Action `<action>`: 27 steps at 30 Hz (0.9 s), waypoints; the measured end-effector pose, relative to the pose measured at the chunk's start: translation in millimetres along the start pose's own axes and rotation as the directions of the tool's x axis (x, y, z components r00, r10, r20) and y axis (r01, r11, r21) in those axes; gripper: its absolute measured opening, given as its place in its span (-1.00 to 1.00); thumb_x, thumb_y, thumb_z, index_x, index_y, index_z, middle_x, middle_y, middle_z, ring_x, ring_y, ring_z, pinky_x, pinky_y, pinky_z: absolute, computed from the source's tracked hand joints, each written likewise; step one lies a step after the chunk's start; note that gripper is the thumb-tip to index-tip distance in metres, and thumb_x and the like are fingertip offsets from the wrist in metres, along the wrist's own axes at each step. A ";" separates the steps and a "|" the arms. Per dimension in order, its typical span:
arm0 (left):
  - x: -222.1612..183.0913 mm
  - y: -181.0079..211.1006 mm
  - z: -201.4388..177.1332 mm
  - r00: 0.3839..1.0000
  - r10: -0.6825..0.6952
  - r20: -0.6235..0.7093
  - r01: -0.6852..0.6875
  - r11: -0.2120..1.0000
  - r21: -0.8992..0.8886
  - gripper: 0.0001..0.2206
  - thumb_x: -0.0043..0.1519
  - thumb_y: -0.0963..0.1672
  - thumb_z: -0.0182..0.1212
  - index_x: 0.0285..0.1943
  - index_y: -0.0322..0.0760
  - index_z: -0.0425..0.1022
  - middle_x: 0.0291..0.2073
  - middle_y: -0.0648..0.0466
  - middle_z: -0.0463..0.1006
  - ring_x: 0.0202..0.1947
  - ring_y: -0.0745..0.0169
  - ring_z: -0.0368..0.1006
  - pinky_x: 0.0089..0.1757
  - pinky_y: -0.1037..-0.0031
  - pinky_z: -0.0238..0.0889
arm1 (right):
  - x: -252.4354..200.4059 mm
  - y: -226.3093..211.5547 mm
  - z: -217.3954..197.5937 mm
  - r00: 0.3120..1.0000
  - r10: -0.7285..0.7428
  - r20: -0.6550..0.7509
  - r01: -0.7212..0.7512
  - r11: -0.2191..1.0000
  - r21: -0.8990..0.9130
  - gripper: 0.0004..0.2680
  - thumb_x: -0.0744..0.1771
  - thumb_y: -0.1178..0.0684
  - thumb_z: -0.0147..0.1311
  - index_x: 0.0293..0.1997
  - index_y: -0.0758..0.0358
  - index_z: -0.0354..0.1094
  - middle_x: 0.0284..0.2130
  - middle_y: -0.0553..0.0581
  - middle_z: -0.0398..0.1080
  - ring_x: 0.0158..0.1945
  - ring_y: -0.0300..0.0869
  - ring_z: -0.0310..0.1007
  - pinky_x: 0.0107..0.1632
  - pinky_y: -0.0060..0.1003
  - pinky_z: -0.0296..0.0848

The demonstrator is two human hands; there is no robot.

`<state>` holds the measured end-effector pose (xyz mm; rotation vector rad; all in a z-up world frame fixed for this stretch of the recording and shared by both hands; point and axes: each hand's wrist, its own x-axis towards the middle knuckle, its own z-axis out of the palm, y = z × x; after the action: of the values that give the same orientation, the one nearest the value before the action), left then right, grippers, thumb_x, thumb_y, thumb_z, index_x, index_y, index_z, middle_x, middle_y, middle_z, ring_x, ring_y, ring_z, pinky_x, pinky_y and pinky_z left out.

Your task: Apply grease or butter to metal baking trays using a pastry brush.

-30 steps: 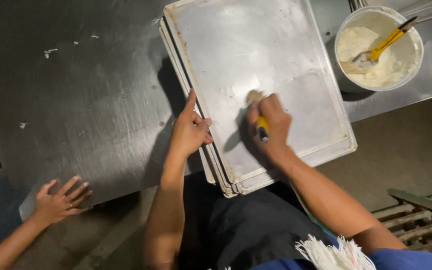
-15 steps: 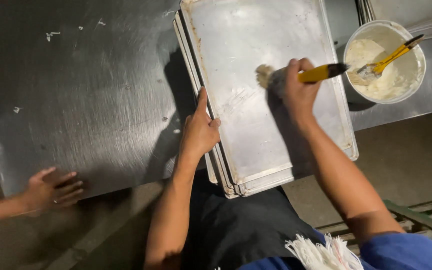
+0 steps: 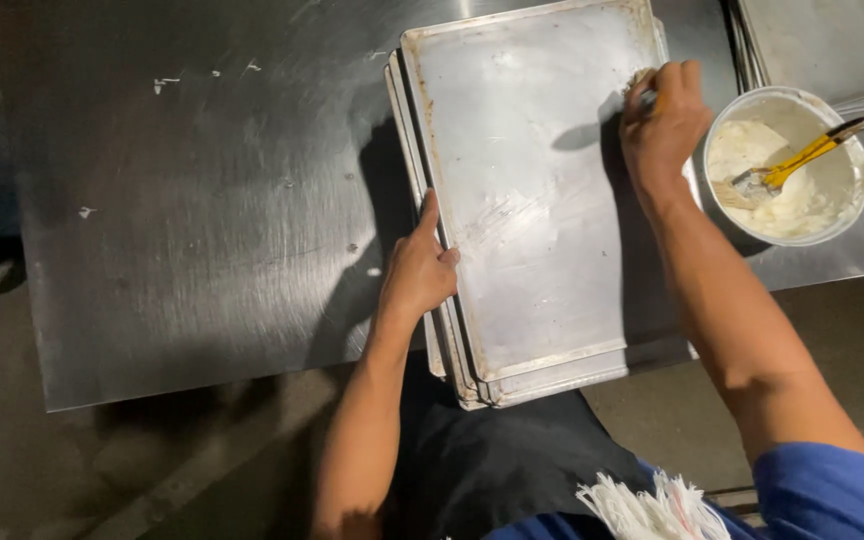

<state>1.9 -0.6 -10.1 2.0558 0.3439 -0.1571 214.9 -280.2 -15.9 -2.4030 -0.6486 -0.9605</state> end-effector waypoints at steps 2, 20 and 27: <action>-5.7 12.9 -7.5 0.999 -0.032 0.037 0.036 0.994 -0.105 -0.20 0.13 -0.25 0.25 0.59 -0.24 -0.07 -0.55 -0.10 0.54 -0.55 0.02 0.58 -0.37 0.27 0.46 | -3.7 -33.3 -0.5 0.998 0.050 0.050 -0.050 0.999 -0.003 -0.90 0.31 0.34 0.11 -0.22 0.29 0.30 -0.25 0.26 0.34 -0.28 0.22 0.39 -0.27 0.01 0.30; 2.4 7.0 0.5 0.997 -0.066 0.035 0.061 0.991 0.116 -0.16 0.15 -0.19 0.24 0.61 -0.24 -0.20 -0.33 -0.40 0.58 -0.21 -0.47 0.53 -0.07 0.00 0.35 | -9.8 -122.7 86.6 0.828 0.498 0.257 -0.541 0.589 0.600 -0.76 0.44 0.10 -0.01 -0.44 0.27 0.16 -0.57 -0.04 0.19 -0.44 -0.31 0.13 -0.35 -0.28 0.20; -5.4 18.2 -5.1 0.988 -0.141 0.057 0.139 0.990 0.040 -0.15 0.16 -0.20 0.21 0.63 -0.12 -0.23 -0.35 -0.32 0.63 -0.23 -0.34 0.59 -0.09 0.12 0.42 | 10.3 31.0 76.7 0.896 0.432 0.106 -0.438 0.813 0.383 -0.74 0.47 0.16 -0.02 -0.43 0.23 0.11 -0.54 0.03 0.16 -0.49 -0.17 0.12 -0.40 -0.19 0.20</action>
<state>2.2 -5.5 9.0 2.0576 0.4511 -0.3118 277.9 -257.5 -65.5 -2.0561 -0.2385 -0.5505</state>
